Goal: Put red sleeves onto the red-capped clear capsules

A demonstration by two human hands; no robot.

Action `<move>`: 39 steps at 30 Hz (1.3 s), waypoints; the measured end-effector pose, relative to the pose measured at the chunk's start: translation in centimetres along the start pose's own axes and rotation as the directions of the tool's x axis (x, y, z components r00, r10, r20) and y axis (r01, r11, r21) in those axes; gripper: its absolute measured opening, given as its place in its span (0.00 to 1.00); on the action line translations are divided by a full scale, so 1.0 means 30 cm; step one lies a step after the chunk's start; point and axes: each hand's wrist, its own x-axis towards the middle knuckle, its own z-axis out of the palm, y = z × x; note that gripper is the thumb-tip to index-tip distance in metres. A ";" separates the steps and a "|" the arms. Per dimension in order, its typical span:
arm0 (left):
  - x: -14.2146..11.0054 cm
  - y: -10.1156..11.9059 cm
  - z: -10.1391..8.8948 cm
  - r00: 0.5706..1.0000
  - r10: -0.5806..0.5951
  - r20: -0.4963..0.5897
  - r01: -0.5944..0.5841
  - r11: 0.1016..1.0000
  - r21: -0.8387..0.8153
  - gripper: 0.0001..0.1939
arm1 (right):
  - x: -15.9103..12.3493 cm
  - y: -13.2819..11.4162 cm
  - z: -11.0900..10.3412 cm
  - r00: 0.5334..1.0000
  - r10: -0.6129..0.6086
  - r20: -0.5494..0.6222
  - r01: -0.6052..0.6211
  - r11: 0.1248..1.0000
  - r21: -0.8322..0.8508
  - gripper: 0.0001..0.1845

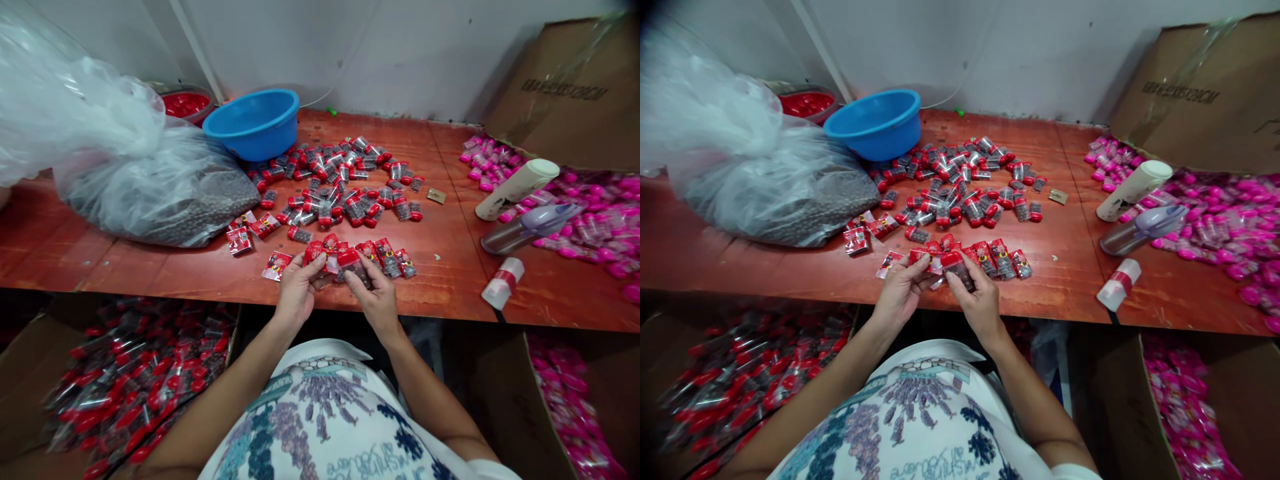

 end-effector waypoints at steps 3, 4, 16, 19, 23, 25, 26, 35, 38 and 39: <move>-0.004 0.000 0.000 1.000 -0.005 -0.001 0.005 1.000 0.000 0.17 | -0.003 0.007 -0.001 0.999 0.023 -0.025 -0.022 1.000 0.015 0.27; -0.005 0.001 0.001 1.000 -0.001 -0.007 0.001 1.000 -0.002 0.17 | -0.004 0.008 -0.003 0.999 0.024 -0.033 -0.024 1.000 0.017 0.27; 0.004 0.017 -0.002 0.999 -0.029 -0.030 0.029 1.000 -0.009 0.16 | -0.040 -0.013 -0.019 0.995 -0.074 0.063 0.077 0.996 -0.053 0.23; 0.004 0.016 -0.001 0.999 -0.028 -0.027 0.028 1.000 0.005 0.16 | -0.037 -0.016 -0.019 0.994 -0.058 0.087 0.064 0.995 -0.070 0.23; 0.001 0.013 -0.001 1.000 -0.014 -0.006 0.014 0.999 0.037 0.17 | -0.030 -0.008 -0.013 0.996 -0.025 0.080 0.027 0.999 -0.024 0.24; -0.002 0.012 0.000 1.000 0.003 -0.002 -0.003 0.999 0.054 0.18 | -0.026 -0.002 -0.010 0.998 -0.002 0.064 0.002 1.000 0.003 0.25; -0.003 0.011 0.000 1.000 0.014 -0.002 -0.014 0.998 0.060 0.19 | -0.024 0.001 -0.009 0.999 0.008 0.054 -0.008 1.000 0.010 0.26; -0.011 0.014 0.011 0.988 0.153 -0.003 -0.151 0.982 0.110 0.17 | -0.019 -0.004 -0.012 0.996 0.038 0.084 -0.045 0.995 0.091 0.25; -0.017 0.013 0.010 0.978 0.206 0.013 -0.206 0.966 0.154 0.17 | -0.022 0.001 -0.007 0.994 0.061 0.091 -0.070 0.992 0.107 0.25; -0.018 0.013 0.008 0.978 0.206 0.025 -0.208 0.964 0.169 0.17 | -0.022 0.004 -0.006 0.993 0.064 0.099 -0.074 0.991 0.108 0.25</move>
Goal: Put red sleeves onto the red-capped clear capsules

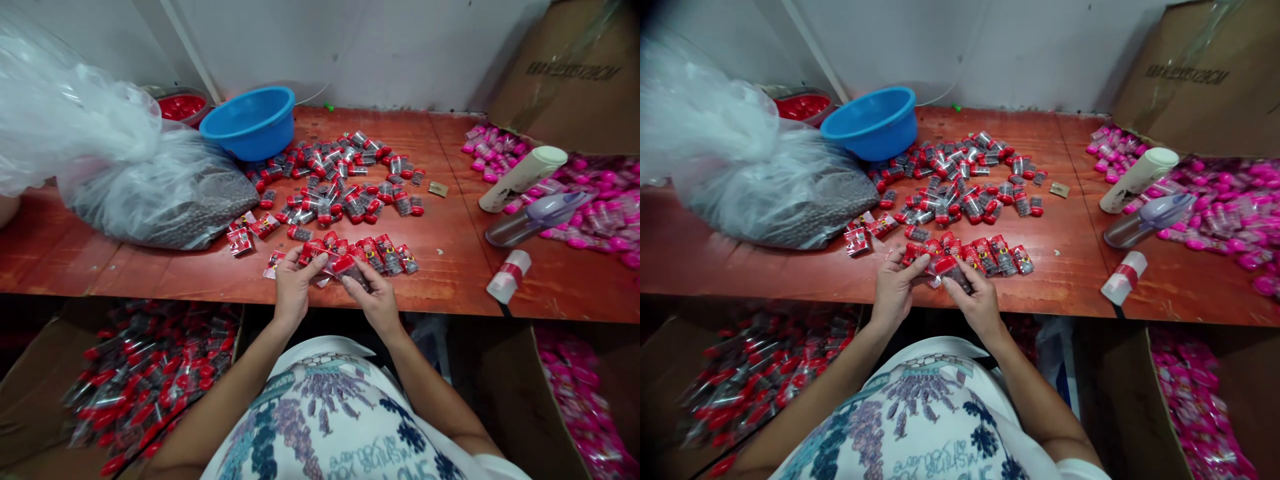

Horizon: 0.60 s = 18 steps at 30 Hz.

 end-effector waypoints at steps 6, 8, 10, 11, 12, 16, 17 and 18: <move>0.003 0.000 -0.014 1.000 -0.011 0.027 0.011 1.000 0.012 0.17 | 0.015 0.012 -0.015 0.990 -0.046 0.136 0.055 0.997 -0.059 0.26; 0.006 0.002 -0.015 1.000 0.014 0.018 -0.014 1.000 -0.002 0.19 | 0.017 0.012 -0.021 0.977 -0.066 0.205 0.089 0.991 -0.103 0.26; 0.008 0.002 -0.014 0.999 0.037 0.012 -0.037 0.999 -0.013 0.19 | 0.015 0.013 -0.021 0.965 -0.083 0.248 0.117 0.985 -0.126 0.26; 0.007 0.002 -0.013 0.999 0.039 0.016 -0.039 0.999 -0.016 0.19 | 0.013 0.013 -0.019 0.961 -0.090 0.260 0.127 0.984 -0.129 0.27; 0.006 0.001 -0.012 0.999 0.034 0.023 -0.034 0.999 -0.016 0.18 | 0.012 0.014 -0.016 0.960 -0.095 0.264 0.132 0.983 -0.128 0.27; -0.003 -0.003 -0.009 0.997 0.003 0.073 -0.004 1.000 0.009 0.17 | 0.006 0.018 -0.005 0.967 -0.102 0.235 0.136 0.982 -0.133 0.27; -0.006 -0.005 -0.008 0.997 0.014 0.082 -0.016 1.000 0.019 0.17 | 0.005 0.018 -0.004 0.968 -0.101 0.229 0.135 0.981 -0.142 0.27; -0.008 -0.006 -0.007 0.996 0.030 0.083 -0.033 0.999 0.025 0.18 | 0.005 0.019 -0.003 0.970 -0.099 0.223 0.135 0.979 -0.151 0.26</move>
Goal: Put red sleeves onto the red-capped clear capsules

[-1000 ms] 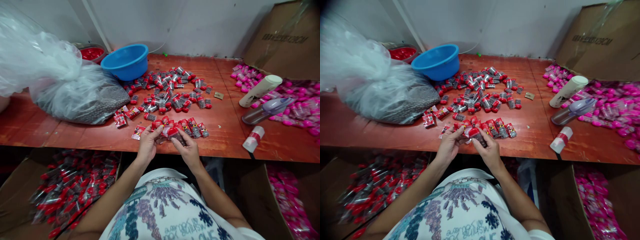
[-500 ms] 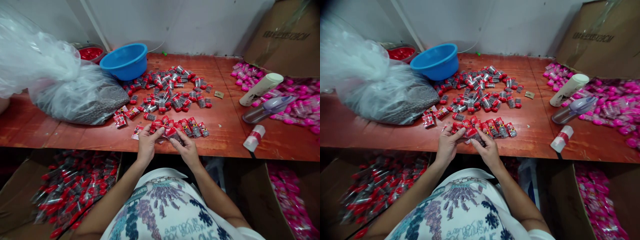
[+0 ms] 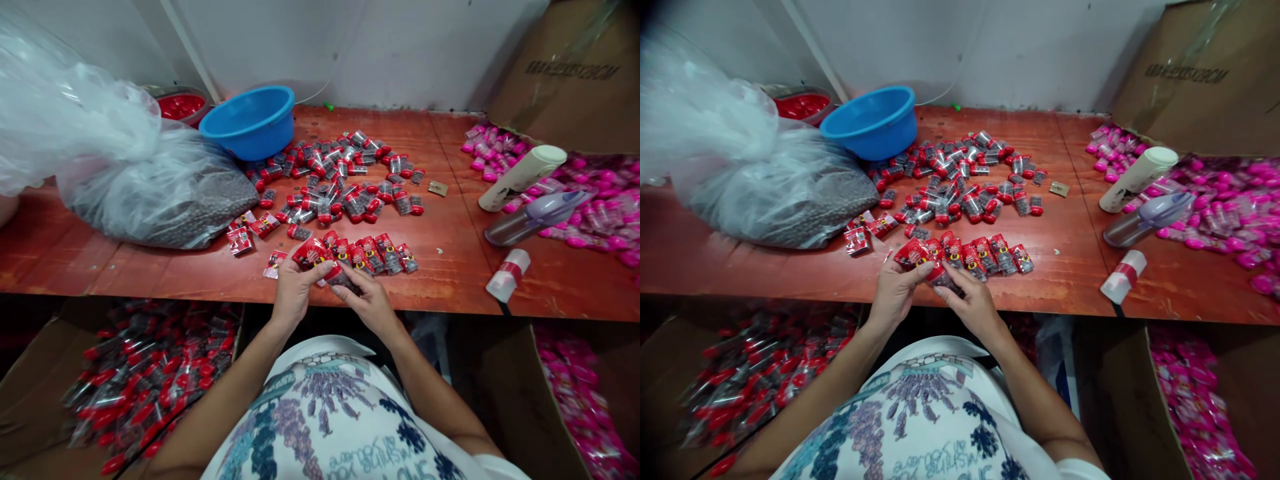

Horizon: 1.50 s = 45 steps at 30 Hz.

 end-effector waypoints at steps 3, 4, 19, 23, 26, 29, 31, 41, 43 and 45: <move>-0.006 -0.004 0.003 0.999 0.036 -0.039 -0.036 0.999 0.000 0.21 | 0.000 -0.001 -0.002 1.000 0.013 -0.012 -0.013 1.000 -0.013 0.25; -0.006 -0.005 0.002 0.998 0.036 -0.052 -0.036 0.999 -0.002 0.22 | 0.000 -0.002 -0.004 1.000 0.020 -0.010 -0.020 1.000 -0.005 0.25; -0.008 -0.030 -0.012 0.998 0.017 0.058 -0.017 1.000 -0.013 0.19 | 0.006 -0.014 -0.045 0.999 0.000 0.040 0.002 0.999 -0.053 0.24; -0.016 -0.028 -0.010 0.997 -0.007 0.072 0.007 1.000 0.002 0.22 | 0.002 -0.004 -0.006 0.989 0.139 -0.058 -0.127 0.977 0.173 0.22; -0.016 -0.025 -0.012 0.994 -0.051 0.097 0.050 0.999 0.005 0.23 | -0.007 -0.001 0.026 0.968 0.215 -0.128 -0.167 0.936 0.311 0.19; -0.013 -0.026 -0.015 0.997 -0.053 0.061 0.053 0.999 -0.002 0.19 | -0.014 0.000 0.036 0.979 0.159 -0.125 -0.123 0.959 0.256 0.20; -0.011 -0.034 -0.015 0.998 -0.056 0.032 0.056 0.998 -0.006 0.18 | -0.013 0.005 0.035 0.989 0.124 -0.077 -0.105 0.972 0.208 0.21; -0.003 -0.057 -0.031 0.991 -0.133 -0.002 0.133 0.991 -0.016 0.29 | -0.006 0.053 0.018 0.987 0.153 -0.053 -0.141 0.972 0.191 0.22; -0.006 -0.061 -0.038 0.986 -0.166 -0.004 0.166 0.986 -0.029 0.31 | -0.004 0.063 0.012 0.983 0.176 -0.058 -0.162 0.968 0.193 0.20; -0.012 -0.072 -0.040 0.983 -0.183 0.019 0.183 0.983 -0.022 0.31 | -0.003 0.075 0.017 0.979 0.176 -0.101 -0.157 0.972 0.177 0.18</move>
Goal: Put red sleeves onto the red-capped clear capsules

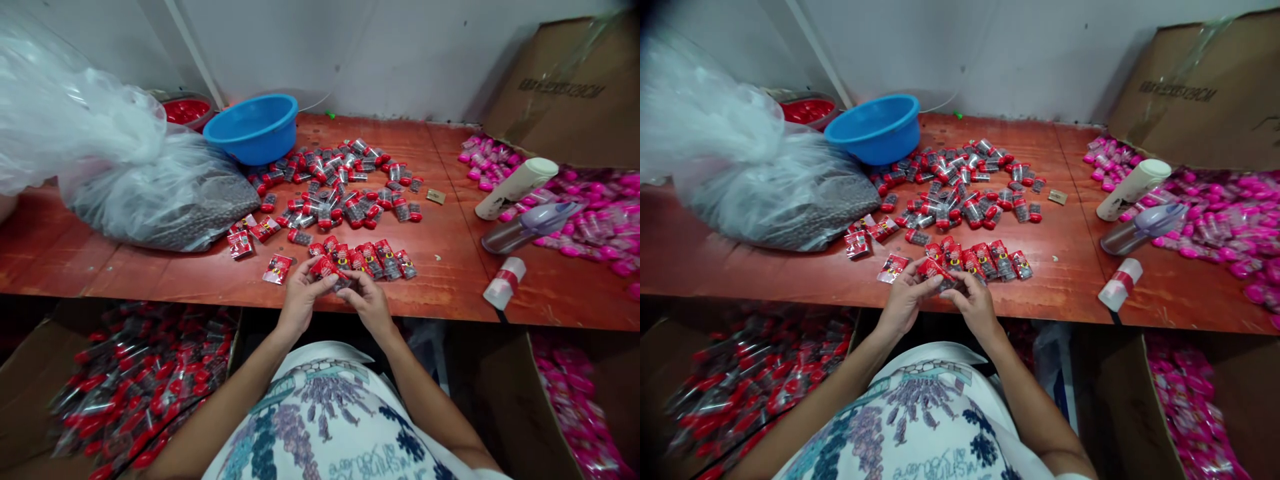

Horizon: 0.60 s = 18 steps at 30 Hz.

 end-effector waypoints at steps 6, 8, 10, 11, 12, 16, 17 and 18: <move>0.002 -0.034 -0.016 0.999 -0.007 0.034 0.004 0.996 0.084 0.32 | -0.014 0.020 0.011 0.997 -0.081 -0.008 0.080 0.991 -0.109 0.16; 0.015 -0.032 -0.048 0.999 0.037 0.004 -0.038 0.989 0.140 0.34 | -0.016 0.010 -0.036 0.990 -0.140 -0.012 0.134 0.966 -0.219 0.18; 0.038 -0.026 -0.094 0.990 0.126 -0.063 -0.107 0.963 0.246 0.36 | -0.005 0.002 -0.117 0.972 -0.218 -0.087 0.168 0.906 -0.388 0.21; 0.053 -0.023 -0.118 0.986 0.144 -0.087 -0.107 0.936 0.334 0.38 | 0.006 0.002 -0.165 0.957 -0.253 -0.142 0.157 0.864 -0.478 0.23; 0.070 -0.022 -0.140 0.985 0.142 -0.102 -0.085 0.900 0.428 0.41 | 0.021 0.006 -0.214 0.943 -0.273 -0.192 0.123 0.819 -0.560 0.25; 0.142 -0.018 -0.176 0.993 0.098 -0.060 -0.023 0.686 0.727 0.54 | 0.100 0.046 -0.335 0.973 -0.116 -0.198 -0.068 0.681 -0.729 0.45; 0.159 -0.016 -0.170 0.996 0.084 -0.021 -0.035 0.615 0.787 0.57 | 0.118 0.055 -0.340 0.986 -0.058 -0.158 -0.083 0.651 -0.755 0.48; 0.176 -0.012 -0.159 0.998 0.062 0.019 -0.049 0.537 0.842 0.60 | 0.134 0.060 -0.336 0.994 -0.010 -0.113 -0.083 0.620 -0.780 0.51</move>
